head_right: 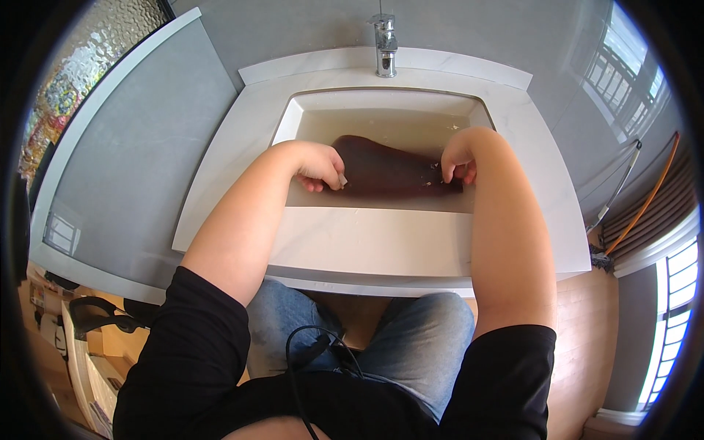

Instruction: Washing and wringing out several small cloths in a bathroom sink.

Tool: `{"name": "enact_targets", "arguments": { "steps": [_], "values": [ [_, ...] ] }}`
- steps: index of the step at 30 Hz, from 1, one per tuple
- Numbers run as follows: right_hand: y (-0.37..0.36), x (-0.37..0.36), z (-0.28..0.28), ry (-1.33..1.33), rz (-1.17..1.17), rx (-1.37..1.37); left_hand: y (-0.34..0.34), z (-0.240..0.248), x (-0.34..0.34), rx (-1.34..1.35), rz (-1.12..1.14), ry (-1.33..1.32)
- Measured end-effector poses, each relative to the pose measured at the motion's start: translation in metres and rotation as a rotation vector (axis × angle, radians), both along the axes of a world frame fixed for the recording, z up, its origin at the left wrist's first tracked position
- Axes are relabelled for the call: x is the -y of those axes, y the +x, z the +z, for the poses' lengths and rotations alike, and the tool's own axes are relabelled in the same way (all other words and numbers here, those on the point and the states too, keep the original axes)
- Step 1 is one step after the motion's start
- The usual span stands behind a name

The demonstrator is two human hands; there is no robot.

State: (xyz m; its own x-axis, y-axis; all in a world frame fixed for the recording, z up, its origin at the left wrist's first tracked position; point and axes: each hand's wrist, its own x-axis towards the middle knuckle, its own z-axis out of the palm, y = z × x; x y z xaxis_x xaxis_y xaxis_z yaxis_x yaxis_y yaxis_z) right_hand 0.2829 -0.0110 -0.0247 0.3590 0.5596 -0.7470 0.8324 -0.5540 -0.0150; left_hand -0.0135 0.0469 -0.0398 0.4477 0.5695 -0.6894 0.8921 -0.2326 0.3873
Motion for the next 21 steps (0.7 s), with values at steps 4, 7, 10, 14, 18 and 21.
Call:
{"name": "enact_targets", "arguments": {
  "steps": [4, 7, 10, 14, 18, 21],
  "values": [
    [0.020, -0.013, -0.017, 0.158, 0.034, -0.078, 0.003, -0.005, -0.011, 0.060, 0.024, 0.068],
    [0.014, -0.014, -0.016, 0.357, 0.041, -0.095, 0.001, -0.009, -0.019, 0.098, 0.071, 0.149],
    [0.016, -0.016, -0.015, 0.523, 0.055, -0.189, 0.001, -0.010, -0.025, 0.177, 0.176, 0.229],
    [0.023, -0.018, -0.018, 0.660, -0.073, -0.271, 0.007, -0.007, -0.025, 0.348, 0.369, 0.265],
    [0.019, -0.027, -0.018, 0.978, -0.235, -0.324, 0.002, -0.020, -0.039, 0.606, 0.494, 0.339],
    [0.034, -0.041, -0.023, 1.194, -0.209, -0.322, 0.002, -0.023, -0.050, 0.769, 0.407, 0.601]
  ]
}}
